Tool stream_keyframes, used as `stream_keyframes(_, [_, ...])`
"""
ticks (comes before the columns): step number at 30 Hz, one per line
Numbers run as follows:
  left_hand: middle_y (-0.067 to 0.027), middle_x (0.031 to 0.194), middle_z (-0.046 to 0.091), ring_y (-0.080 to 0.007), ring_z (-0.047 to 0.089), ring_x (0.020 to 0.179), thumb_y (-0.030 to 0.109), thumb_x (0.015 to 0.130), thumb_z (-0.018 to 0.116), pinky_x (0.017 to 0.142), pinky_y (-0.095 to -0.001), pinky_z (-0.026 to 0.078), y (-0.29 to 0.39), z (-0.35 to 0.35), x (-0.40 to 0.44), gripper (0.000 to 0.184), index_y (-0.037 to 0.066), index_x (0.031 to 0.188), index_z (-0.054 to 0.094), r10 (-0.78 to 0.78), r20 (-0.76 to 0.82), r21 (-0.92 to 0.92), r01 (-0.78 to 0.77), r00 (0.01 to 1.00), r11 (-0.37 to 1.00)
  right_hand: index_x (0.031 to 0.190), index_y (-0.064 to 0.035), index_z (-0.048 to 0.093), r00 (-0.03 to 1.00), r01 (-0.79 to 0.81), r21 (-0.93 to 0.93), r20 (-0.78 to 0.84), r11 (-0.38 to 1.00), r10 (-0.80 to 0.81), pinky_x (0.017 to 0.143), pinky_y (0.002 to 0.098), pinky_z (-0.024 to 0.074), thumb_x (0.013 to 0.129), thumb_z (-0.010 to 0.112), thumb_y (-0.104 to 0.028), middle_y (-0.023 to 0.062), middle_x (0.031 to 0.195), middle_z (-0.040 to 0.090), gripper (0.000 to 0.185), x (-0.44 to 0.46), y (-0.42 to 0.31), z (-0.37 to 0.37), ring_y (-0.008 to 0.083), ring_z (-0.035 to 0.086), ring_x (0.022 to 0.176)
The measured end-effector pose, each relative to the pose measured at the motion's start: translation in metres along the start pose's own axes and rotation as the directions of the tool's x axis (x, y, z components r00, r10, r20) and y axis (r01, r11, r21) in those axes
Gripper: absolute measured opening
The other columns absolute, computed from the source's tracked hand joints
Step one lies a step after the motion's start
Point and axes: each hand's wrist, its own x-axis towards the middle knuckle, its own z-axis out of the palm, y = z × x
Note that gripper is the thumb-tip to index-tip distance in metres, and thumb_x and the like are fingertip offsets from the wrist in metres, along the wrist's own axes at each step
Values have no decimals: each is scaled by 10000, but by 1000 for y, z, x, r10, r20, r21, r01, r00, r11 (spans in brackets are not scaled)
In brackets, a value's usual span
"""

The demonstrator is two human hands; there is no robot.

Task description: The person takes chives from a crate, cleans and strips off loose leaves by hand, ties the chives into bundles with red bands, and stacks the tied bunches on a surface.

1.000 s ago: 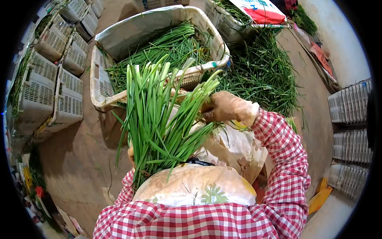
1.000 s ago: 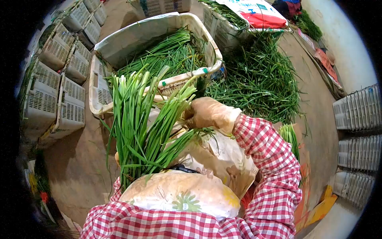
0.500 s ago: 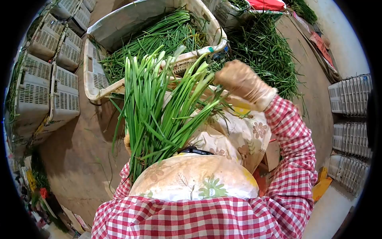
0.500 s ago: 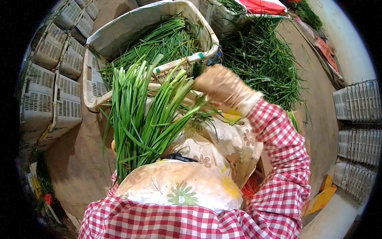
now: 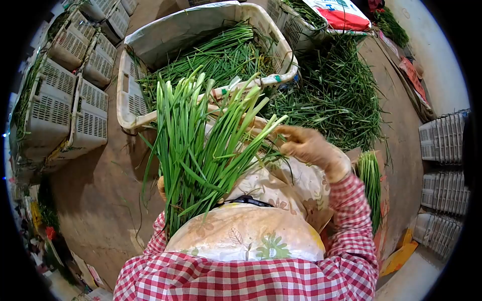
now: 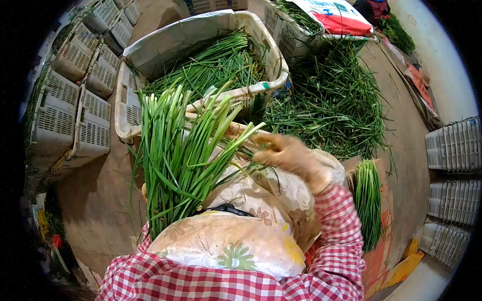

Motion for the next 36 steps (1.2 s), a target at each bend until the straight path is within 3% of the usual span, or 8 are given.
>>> stream_keyframes(8, [-163,1109,631,-245,649,936,267,785,616,825,-382,554,-12,11,2,567,-26,1255,494,79,-45,-56,-82,996,995,827,-15,668,853,318,5,435,948,-289,536,249,450,899,585,-117,43,634,603,150,-34,-48,66,119,568,602])
stream_keyframes(10, [-161,1123,625,-241,646,947,269,786,606,837,-387,550,-10,15,4,582,-27,1271,477,-4,-26,-108,1,1000,994,761,7,658,483,816,207,270,540,-833,469,262,411,873,603,-72,37,625,588,148,-41,-62,40,106,547,551])
stream_keyframes(11, [-159,1137,619,-236,643,958,270,788,596,848,-391,546,-8,15,6,597,-27,1287,459,-84,-3,-135,83,996,987,840,13,681,723,341,669,263,660,-639,415,277,376,836,609,6,47,621,587,73,-47,-58,29,101,512,483])
stream_keyframes(18, [-198,1226,561,-280,598,1070,279,781,616,930,-416,498,-2,19,-4,633,-33,1305,447,-168,31,48,167,985,985,830,-44,664,854,311,-676,-109,668,-508,500,316,455,892,585,-331,76,607,578,304,-7,-54,88,157,548,507])
stream_keyframes(21, [-206,1244,546,-291,590,1082,286,773,624,946,-425,485,-3,-1,-14,645,-39,1302,448,-200,8,4,200,980,980,830,-48,681,795,470,-475,-139,744,-590,471,278,420,865,642,-338,29,599,572,295,-5,-47,99,112,520,501])
stream_keyframes(23, [-211,1245,544,-301,587,1086,287,770,627,949,-435,482,-3,21,-7,652,-46,1301,444,-195,33,-23,196,980,980,796,-36,660,972,-134,398,233,907,42,461,236,381,841,689,-295,-29,598,549,264,-23,-75,87,59,480,509])
stream_keyframes(29, [-196,1192,580,-289,602,1055,234,800,605,930,-420,494,-6,8,0,562,-43,1271,471,-102,38,12,102,994,995,773,-16,627,766,-188,692,547,697,-337,532,232,418,881,634,-330,-1,642,597,333,-40,-66,67,66,512,565])
stream_keyframes(36, [-188,1202,576,-256,606,1042,196,833,573,913,-382,494,-10,-65,-14,516,-62,1268,469,-17,295,179,-38,955,983,951,16,600,426,396,918,-183,1,-886,439,238,436,891,581,-252,59,698,606,276,-60,-46,-4,100,477,442])
